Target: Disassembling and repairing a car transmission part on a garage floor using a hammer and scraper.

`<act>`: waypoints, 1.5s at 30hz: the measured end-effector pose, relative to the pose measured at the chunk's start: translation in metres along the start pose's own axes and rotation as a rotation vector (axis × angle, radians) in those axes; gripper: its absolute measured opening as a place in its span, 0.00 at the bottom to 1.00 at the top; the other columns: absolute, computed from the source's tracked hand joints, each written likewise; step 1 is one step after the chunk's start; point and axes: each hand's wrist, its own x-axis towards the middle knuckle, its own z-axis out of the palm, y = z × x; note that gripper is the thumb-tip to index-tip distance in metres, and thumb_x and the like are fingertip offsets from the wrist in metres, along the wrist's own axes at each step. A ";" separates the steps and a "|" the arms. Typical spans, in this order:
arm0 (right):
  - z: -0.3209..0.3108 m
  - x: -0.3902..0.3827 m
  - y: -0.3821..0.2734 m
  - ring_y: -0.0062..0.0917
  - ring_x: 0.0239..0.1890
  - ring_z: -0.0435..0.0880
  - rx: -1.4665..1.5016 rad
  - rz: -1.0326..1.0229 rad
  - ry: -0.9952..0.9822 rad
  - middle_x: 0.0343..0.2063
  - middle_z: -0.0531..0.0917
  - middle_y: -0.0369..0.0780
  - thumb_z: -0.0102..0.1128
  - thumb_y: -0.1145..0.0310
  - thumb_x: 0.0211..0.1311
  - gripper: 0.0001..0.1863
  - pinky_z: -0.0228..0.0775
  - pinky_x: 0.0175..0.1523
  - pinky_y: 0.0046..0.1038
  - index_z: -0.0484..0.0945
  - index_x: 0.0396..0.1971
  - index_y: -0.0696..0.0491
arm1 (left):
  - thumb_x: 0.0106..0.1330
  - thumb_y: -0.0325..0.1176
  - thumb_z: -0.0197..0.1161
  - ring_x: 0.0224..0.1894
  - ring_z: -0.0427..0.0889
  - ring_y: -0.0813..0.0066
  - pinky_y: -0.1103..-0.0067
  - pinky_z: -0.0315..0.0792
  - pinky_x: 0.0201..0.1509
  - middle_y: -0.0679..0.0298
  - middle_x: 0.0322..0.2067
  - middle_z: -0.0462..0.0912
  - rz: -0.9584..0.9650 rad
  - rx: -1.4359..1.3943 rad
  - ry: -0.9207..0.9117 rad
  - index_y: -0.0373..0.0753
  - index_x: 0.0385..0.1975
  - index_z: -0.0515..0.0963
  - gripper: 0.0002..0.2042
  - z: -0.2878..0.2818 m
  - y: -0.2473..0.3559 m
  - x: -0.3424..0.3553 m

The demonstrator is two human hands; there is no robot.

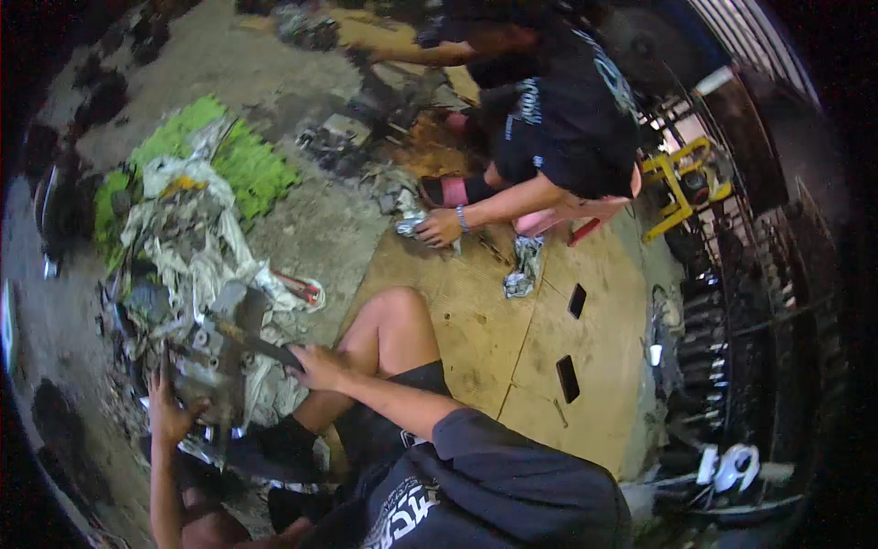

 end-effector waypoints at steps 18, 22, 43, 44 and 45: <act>0.008 -0.001 -0.002 0.47 0.32 0.79 0.061 -0.121 0.002 0.28 0.77 0.51 0.59 0.55 0.55 0.21 0.70 0.37 0.48 0.69 0.45 0.48 | 0.50 0.31 0.62 0.43 0.79 0.47 0.59 0.74 0.44 0.48 0.41 0.79 0.125 0.758 -0.539 0.42 0.45 0.74 0.19 -0.063 -0.006 0.106; -0.001 -0.008 -0.005 0.47 0.34 0.79 0.071 -0.099 -0.047 0.29 0.77 0.51 0.59 0.55 0.53 0.22 0.70 0.39 0.48 0.69 0.46 0.49 | 0.55 0.32 0.57 0.35 0.82 0.48 0.58 0.75 0.37 0.49 0.29 0.81 0.046 0.814 -0.426 0.39 0.32 0.77 0.07 -0.043 -0.018 0.094; 0.010 0.024 0.001 0.47 0.35 0.81 0.111 -0.126 -0.039 0.29 0.81 0.51 0.65 0.63 0.47 0.21 0.73 0.40 0.45 0.73 0.41 0.56 | 0.65 0.41 0.52 0.44 0.79 0.50 0.58 0.71 0.46 0.52 0.40 0.80 -0.077 0.805 -0.284 0.38 0.39 0.75 0.13 -0.036 0.029 0.077; 0.009 0.026 0.000 0.47 0.35 0.81 0.114 -0.128 -0.045 0.29 0.81 0.51 0.65 0.63 0.47 0.21 0.73 0.40 0.45 0.73 0.41 0.56 | 0.64 0.41 0.52 0.45 0.79 0.50 0.58 0.71 0.46 0.52 0.40 0.80 -0.096 0.808 -0.283 0.38 0.40 0.75 0.13 -0.035 0.032 0.077; 0.010 0.026 0.002 0.47 0.35 0.81 0.103 -0.132 -0.028 0.29 0.81 0.50 0.65 0.63 0.47 0.21 0.74 0.40 0.45 0.73 0.41 0.56 | 0.64 0.40 0.52 0.46 0.78 0.50 0.59 0.71 0.47 0.53 0.41 0.80 -0.114 0.809 -0.281 0.38 0.40 0.75 0.13 -0.033 0.036 0.076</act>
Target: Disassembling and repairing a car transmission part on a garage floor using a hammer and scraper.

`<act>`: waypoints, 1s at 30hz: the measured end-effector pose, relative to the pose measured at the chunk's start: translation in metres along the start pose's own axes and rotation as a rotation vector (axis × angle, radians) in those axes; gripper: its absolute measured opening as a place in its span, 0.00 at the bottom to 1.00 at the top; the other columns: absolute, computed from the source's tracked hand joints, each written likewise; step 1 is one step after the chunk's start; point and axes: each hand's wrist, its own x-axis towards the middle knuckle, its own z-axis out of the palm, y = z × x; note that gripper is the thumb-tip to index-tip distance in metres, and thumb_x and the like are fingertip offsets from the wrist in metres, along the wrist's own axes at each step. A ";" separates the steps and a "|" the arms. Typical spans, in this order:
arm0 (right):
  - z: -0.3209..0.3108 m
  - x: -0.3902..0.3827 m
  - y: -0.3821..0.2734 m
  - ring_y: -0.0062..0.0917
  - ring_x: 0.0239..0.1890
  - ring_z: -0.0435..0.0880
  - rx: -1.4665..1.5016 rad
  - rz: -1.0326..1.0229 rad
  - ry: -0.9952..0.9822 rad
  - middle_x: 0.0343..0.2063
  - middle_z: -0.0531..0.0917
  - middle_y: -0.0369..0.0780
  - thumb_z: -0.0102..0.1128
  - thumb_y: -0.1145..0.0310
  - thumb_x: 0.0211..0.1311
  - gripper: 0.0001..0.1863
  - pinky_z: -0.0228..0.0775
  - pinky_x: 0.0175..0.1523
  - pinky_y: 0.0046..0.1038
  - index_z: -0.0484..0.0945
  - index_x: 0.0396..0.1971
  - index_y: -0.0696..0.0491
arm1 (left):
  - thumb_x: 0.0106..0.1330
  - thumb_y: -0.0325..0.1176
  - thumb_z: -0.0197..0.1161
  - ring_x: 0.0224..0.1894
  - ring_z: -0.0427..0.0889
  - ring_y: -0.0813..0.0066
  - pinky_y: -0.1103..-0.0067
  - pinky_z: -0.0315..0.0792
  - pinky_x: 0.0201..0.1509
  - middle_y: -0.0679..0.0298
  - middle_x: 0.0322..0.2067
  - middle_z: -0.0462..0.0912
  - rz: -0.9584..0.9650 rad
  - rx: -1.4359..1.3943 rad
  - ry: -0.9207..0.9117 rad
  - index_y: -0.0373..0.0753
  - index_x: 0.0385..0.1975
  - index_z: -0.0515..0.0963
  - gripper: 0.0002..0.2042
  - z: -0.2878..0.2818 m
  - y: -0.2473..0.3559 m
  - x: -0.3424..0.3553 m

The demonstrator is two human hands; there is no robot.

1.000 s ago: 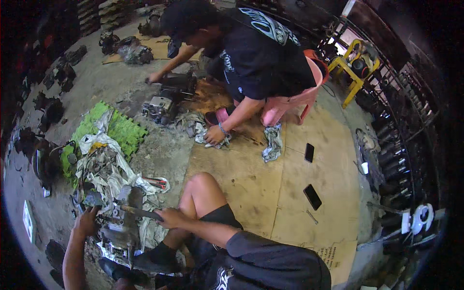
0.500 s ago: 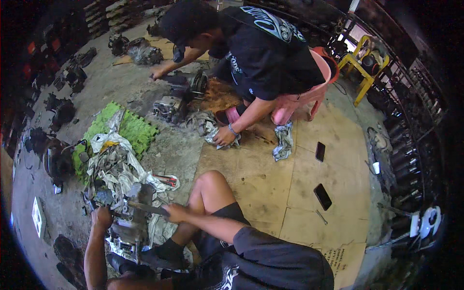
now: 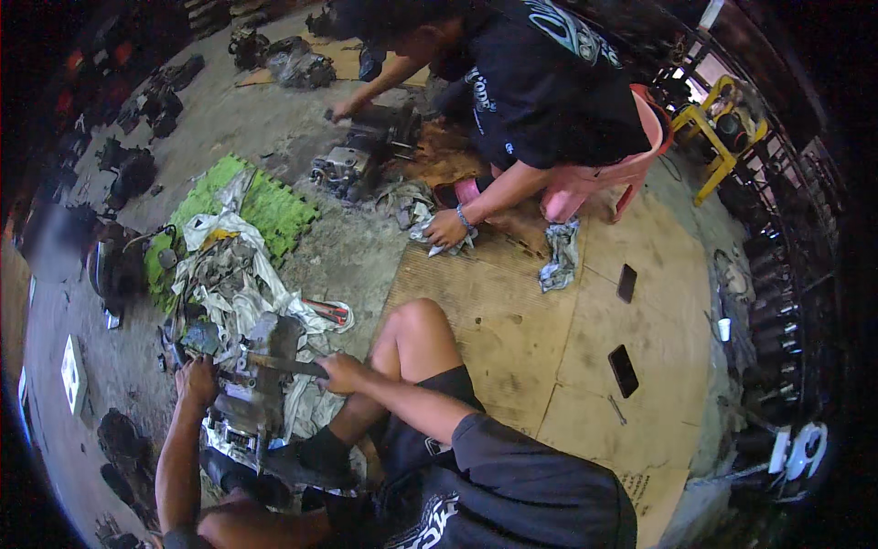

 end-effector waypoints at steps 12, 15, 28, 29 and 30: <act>0.001 0.008 -0.004 0.47 0.37 0.80 0.044 0.008 -0.033 0.31 0.81 0.50 0.62 0.66 0.46 0.21 0.73 0.43 0.44 0.74 0.43 0.55 | 0.65 0.43 0.53 0.39 0.80 0.45 0.55 0.72 0.40 0.44 0.34 0.80 -0.132 -0.203 0.043 0.45 0.51 0.70 0.18 0.029 -0.025 -0.012; -0.006 0.011 -0.015 0.46 0.44 0.79 0.039 0.187 -0.161 0.40 0.81 0.52 0.60 0.62 0.49 0.24 0.70 0.48 0.43 0.75 0.48 0.55 | 0.64 0.51 0.51 0.44 0.78 0.45 0.57 0.71 0.45 0.45 0.41 0.79 -0.194 -0.188 0.042 0.49 0.61 0.64 0.26 0.039 -0.037 -0.011; -0.007 0.002 -0.023 0.46 0.28 0.82 0.086 -0.033 -0.016 0.24 0.81 0.51 0.65 0.66 0.54 0.17 0.72 0.35 0.38 0.76 0.41 0.59 | 0.64 0.61 0.48 0.44 0.79 0.45 0.57 0.72 0.47 0.45 0.39 0.80 -0.402 -0.513 -0.085 0.34 0.45 0.71 0.30 0.059 -0.036 -0.088; -0.011 0.000 -0.028 0.27 0.32 0.83 0.102 0.063 -0.051 0.28 0.84 0.46 0.64 0.65 0.58 0.16 0.73 0.38 0.29 0.76 0.41 0.60 | 0.64 0.62 0.47 0.44 0.79 0.44 0.57 0.72 0.47 0.44 0.39 0.80 -0.406 -0.513 -0.158 0.33 0.44 0.72 0.31 0.063 -0.035 -0.088; -0.006 0.000 -0.031 0.27 0.32 0.83 0.104 0.048 -0.068 0.28 0.84 0.46 0.64 0.65 0.58 0.16 0.73 0.38 0.29 0.76 0.41 0.60 | 0.64 0.62 0.47 0.44 0.79 0.44 0.57 0.72 0.47 0.44 0.39 0.80 -0.429 -0.517 -0.157 0.33 0.44 0.72 0.31 0.062 -0.038 -0.096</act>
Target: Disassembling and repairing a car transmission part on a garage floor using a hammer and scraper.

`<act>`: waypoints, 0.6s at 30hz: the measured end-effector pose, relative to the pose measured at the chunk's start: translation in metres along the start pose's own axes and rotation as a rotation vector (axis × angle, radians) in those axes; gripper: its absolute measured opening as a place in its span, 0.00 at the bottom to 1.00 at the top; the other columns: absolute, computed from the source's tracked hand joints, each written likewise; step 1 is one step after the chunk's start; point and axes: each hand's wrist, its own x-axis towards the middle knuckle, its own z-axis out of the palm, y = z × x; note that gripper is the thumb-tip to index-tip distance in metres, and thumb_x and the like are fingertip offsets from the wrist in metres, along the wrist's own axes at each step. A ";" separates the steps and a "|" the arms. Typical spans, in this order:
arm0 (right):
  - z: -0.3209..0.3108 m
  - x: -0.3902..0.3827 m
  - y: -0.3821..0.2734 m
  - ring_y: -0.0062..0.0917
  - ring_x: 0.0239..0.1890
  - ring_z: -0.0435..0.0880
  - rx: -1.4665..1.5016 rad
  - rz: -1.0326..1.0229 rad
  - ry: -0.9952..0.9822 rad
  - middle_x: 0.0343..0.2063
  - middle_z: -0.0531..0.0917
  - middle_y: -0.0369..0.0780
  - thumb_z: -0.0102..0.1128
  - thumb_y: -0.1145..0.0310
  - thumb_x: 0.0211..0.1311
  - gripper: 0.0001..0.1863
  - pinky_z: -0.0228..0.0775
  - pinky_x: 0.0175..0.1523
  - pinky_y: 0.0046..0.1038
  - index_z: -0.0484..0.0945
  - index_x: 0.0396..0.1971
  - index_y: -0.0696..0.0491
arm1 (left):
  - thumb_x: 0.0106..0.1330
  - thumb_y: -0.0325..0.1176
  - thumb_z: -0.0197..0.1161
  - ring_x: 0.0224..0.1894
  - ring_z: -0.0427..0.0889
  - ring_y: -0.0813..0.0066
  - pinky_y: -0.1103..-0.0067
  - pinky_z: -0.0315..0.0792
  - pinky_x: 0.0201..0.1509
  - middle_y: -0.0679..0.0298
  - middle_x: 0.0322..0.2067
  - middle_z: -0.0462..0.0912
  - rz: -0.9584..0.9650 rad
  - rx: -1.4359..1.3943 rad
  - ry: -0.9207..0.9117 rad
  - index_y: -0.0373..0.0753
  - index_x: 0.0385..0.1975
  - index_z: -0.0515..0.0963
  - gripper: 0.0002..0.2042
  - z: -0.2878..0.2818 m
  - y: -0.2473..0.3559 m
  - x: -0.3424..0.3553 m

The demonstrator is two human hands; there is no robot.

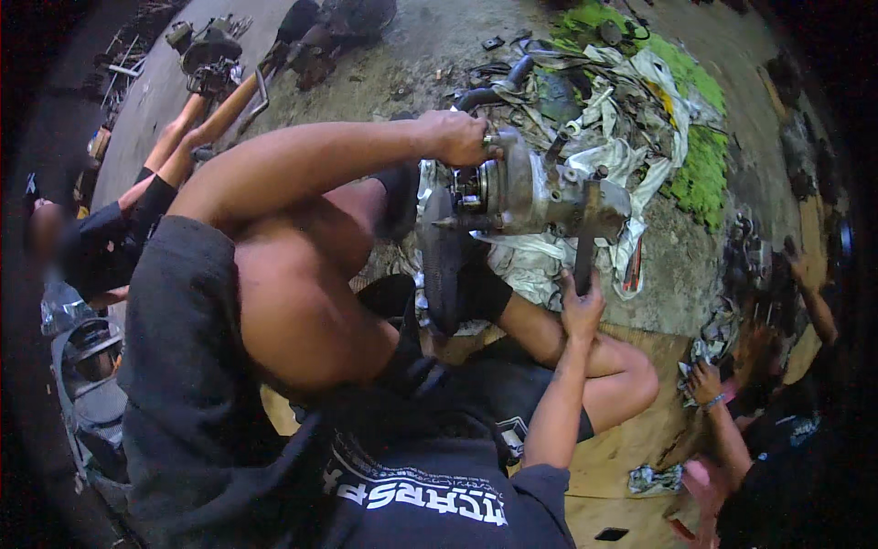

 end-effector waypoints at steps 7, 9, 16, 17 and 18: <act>0.006 -0.029 -0.031 0.14 0.18 0.66 0.450 0.207 -0.047 0.18 0.71 0.31 0.57 0.60 0.65 0.13 0.58 0.23 0.21 0.74 0.34 0.55 | 0.64 0.52 0.50 0.40 0.80 0.45 0.58 0.74 0.43 0.45 0.35 0.81 0.089 0.027 0.010 0.35 0.37 0.76 0.23 0.003 -0.017 0.002; 0.005 -0.039 -0.034 0.15 0.17 0.65 0.535 0.205 -0.088 0.17 0.70 0.31 0.50 0.57 0.69 0.14 0.56 0.21 0.19 0.71 0.34 0.53 | 0.62 0.46 0.52 0.40 0.81 0.46 0.58 0.75 0.42 0.45 0.35 0.81 0.119 0.040 0.014 0.35 0.37 0.76 0.19 0.006 -0.016 0.004; -0.003 -0.064 -0.083 0.14 0.12 0.65 0.602 0.304 -0.311 0.14 0.69 0.32 0.49 0.54 0.69 0.15 0.54 0.16 0.16 0.65 0.39 0.51 | 0.54 0.32 0.55 0.39 0.82 0.49 0.60 0.76 0.41 0.46 0.32 0.82 0.159 0.056 0.038 0.35 0.31 0.79 0.10 -0.004 -0.018 0.000; 0.001 -0.068 -0.086 0.13 0.12 0.64 0.593 0.338 -0.281 0.13 0.67 0.31 0.48 0.54 0.69 0.15 0.52 0.16 0.15 0.66 0.37 0.52 | 0.55 0.32 0.55 0.39 0.82 0.49 0.60 0.76 0.40 0.46 0.32 0.82 0.158 0.028 0.060 0.35 0.31 0.79 0.10 -0.003 -0.021 0.002; -0.001 -0.069 -0.086 0.13 0.12 0.64 0.589 0.339 -0.289 0.13 0.67 0.31 0.48 0.54 0.69 0.15 0.52 0.16 0.15 0.66 0.37 0.52 | 0.55 0.32 0.56 0.39 0.82 0.49 0.60 0.76 0.40 0.46 0.33 0.82 0.157 0.001 0.081 0.34 0.30 0.79 0.10 -0.003 -0.022 0.003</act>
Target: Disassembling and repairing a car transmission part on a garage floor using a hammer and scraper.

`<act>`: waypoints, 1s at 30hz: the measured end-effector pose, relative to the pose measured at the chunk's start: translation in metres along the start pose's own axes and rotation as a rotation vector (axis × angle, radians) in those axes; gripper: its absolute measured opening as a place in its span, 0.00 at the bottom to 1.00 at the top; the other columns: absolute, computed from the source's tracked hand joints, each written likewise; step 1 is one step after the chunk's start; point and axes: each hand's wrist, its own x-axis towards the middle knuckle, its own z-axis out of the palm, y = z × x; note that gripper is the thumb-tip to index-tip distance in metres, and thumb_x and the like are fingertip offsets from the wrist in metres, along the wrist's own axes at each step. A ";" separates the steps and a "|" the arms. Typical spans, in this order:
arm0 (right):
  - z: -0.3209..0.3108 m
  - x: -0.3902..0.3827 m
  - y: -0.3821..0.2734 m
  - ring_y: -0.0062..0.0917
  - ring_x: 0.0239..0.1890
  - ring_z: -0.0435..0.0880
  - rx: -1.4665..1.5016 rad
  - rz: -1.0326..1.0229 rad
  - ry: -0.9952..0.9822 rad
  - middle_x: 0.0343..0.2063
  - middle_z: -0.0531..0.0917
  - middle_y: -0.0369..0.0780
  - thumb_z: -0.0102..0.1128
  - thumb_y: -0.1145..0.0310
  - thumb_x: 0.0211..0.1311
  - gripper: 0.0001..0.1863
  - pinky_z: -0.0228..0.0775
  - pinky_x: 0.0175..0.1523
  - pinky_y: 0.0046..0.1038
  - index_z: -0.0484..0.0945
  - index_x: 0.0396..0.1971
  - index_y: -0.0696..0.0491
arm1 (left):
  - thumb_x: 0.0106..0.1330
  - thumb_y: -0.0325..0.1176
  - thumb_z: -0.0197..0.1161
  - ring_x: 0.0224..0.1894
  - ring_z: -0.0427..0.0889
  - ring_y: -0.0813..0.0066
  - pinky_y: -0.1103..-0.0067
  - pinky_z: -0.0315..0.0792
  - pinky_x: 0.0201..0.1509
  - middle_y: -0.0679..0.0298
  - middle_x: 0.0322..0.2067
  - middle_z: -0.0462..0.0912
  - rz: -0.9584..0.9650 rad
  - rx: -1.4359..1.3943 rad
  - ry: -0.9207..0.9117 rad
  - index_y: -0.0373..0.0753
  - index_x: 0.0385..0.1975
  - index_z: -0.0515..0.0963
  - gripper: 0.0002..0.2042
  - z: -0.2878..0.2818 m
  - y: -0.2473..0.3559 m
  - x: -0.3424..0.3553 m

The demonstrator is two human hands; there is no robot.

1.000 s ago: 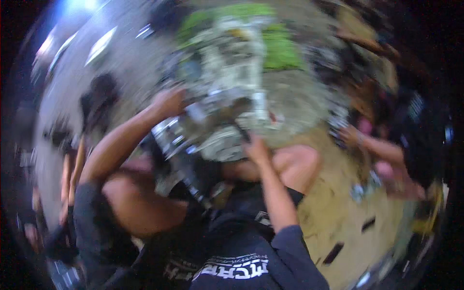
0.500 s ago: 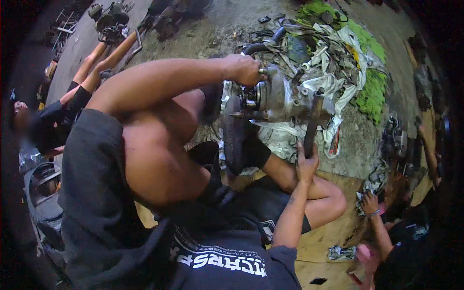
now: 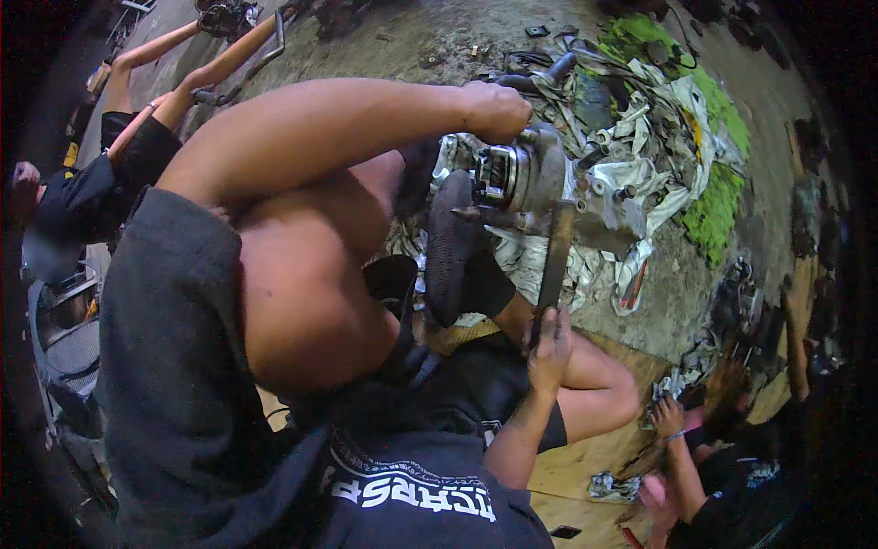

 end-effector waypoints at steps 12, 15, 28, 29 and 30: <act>-0.023 -0.036 -0.021 0.16 0.18 0.68 -0.331 0.197 -0.155 0.16 0.71 0.33 0.50 0.56 0.68 0.17 0.57 0.24 0.22 0.73 0.37 0.57 | 0.54 0.40 0.63 0.38 0.81 0.50 0.61 0.75 0.42 0.47 0.30 0.82 -0.057 -0.159 0.101 0.37 0.30 0.82 0.12 0.004 -0.014 -0.001; -0.020 -0.037 -0.030 0.16 0.15 0.66 -0.290 0.208 -0.186 0.14 0.70 0.33 0.50 0.55 0.68 0.17 0.56 0.21 0.21 0.73 0.34 0.56 | 0.53 0.40 0.64 0.37 0.82 0.50 0.61 0.75 0.41 0.49 0.30 0.82 -0.102 -0.142 0.117 0.38 0.30 0.82 0.12 0.006 -0.012 0.003; 0.053 0.011 -0.055 0.14 0.11 0.64 -0.040 0.249 -0.233 0.14 0.69 0.32 0.47 0.56 0.70 0.14 0.54 0.15 0.17 0.69 0.32 0.52 | 0.52 0.39 0.66 0.37 0.82 0.53 0.63 0.75 0.42 0.53 0.32 0.83 -0.116 -0.154 0.077 0.42 0.32 0.83 0.11 0.003 -0.016 0.006; 0.047 0.005 -0.052 0.14 0.11 0.64 -0.043 0.251 -0.233 0.14 0.69 0.32 0.47 0.56 0.70 0.14 0.54 0.15 0.17 0.69 0.32 0.52 | 0.52 0.39 0.66 0.37 0.82 0.53 0.63 0.75 0.42 0.54 0.32 0.84 -0.139 -0.120 0.055 0.44 0.33 0.84 0.11 0.001 -0.012 0.006; 0.041 -0.004 -0.049 0.14 0.12 0.64 -0.047 0.234 -0.232 0.14 0.69 0.32 0.47 0.56 0.70 0.14 0.55 0.15 0.17 0.69 0.33 0.52 | 0.52 0.39 0.66 0.37 0.82 0.53 0.63 0.75 0.42 0.54 0.32 0.84 -0.139 -0.127 0.056 0.44 0.33 0.84 0.11 0.002 -0.012 0.008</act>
